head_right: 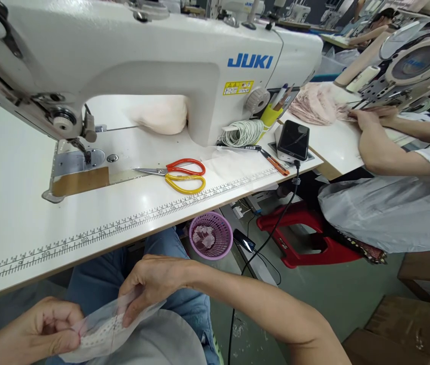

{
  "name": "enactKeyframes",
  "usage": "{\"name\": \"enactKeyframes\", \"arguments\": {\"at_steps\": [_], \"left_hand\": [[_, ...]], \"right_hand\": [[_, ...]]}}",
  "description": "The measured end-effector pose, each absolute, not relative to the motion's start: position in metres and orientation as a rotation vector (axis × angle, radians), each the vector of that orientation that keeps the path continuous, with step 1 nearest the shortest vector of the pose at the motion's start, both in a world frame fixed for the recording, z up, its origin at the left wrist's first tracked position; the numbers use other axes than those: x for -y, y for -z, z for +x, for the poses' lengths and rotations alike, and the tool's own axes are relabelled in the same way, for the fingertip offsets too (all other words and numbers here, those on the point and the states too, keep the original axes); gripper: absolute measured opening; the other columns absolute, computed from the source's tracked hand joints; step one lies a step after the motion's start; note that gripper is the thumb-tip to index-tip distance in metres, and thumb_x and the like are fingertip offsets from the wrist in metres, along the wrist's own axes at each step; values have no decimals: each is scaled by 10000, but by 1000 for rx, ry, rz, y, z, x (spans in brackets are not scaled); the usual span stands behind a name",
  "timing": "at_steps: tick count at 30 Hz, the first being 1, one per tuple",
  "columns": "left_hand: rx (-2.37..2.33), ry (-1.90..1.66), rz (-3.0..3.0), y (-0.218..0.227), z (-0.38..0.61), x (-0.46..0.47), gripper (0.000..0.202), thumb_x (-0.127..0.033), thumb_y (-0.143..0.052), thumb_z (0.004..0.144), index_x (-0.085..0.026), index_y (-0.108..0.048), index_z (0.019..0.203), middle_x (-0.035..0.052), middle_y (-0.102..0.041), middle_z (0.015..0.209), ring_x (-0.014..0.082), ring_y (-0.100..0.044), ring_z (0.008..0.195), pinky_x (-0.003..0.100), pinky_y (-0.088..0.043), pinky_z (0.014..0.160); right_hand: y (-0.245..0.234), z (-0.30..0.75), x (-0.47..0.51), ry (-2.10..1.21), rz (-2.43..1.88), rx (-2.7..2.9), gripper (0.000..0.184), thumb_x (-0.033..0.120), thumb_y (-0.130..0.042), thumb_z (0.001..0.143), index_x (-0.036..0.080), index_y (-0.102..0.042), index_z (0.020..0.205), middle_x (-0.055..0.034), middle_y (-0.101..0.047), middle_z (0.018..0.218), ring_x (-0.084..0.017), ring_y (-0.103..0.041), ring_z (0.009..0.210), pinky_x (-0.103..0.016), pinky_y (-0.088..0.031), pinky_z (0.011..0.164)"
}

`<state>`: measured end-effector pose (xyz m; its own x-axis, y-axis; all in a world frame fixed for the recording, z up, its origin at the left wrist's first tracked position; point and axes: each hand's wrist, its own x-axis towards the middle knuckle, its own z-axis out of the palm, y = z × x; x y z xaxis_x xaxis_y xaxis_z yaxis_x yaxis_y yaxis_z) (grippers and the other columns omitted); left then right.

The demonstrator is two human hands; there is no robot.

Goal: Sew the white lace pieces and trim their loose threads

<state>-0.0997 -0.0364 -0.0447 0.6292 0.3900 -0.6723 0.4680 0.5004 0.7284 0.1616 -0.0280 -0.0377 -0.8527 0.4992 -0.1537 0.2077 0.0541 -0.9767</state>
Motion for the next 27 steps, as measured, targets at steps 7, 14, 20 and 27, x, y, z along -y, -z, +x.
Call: {"name": "enactKeyframes", "arguments": {"at_steps": [7, 14, 20, 27], "left_hand": [[-884, 151, 1133, 29, -83, 32, 264, -324, -788, 607, -165, -694, 795, -45, -467, 607, 124, -333, 592, 225, -237, 553], [-897, 129, 1218, 39, -56, 28, 455, -408, -671, 710, -209, -332, 482, -81, -204, 505, 92, -169, 499, 253, -108, 469], [-905, 73, 1112, 56, -75, 31, 461, -575, -746, 647, -118, -689, 632, -58, -316, 511, 83, -225, 496, 231, -149, 476], [-920, 42, 1090, 66, -82, 30, 575, -701, -722, 594, -131, -648, 622, -40, -365, 513, 94, -290, 496, 226, -186, 485]], "right_hand": [[29, 151, 28, -1966, -811, 2099, 113, 192, -730, 767, 112, -704, 841, 50, -624, 668, -64, -587, 640, -113, -381, 580], [26, 159, 25, -1915, -911, 2156, 142, 213, -755, 741, 112, -699, 824, 73, -557, 594, -46, -509, 556, -123, -354, 520], [40, 194, 28, -2252, -752, 1653, 211, 196, -763, 699, 112, -692, 878, 9, -654, 791, -99, -601, 729, -166, -465, 718], [68, 189, 52, -2227, -790, 1173, 554, 437, -862, 501, 117, -699, 922, -15, -648, 820, -129, -598, 779, -240, -470, 816]]}}
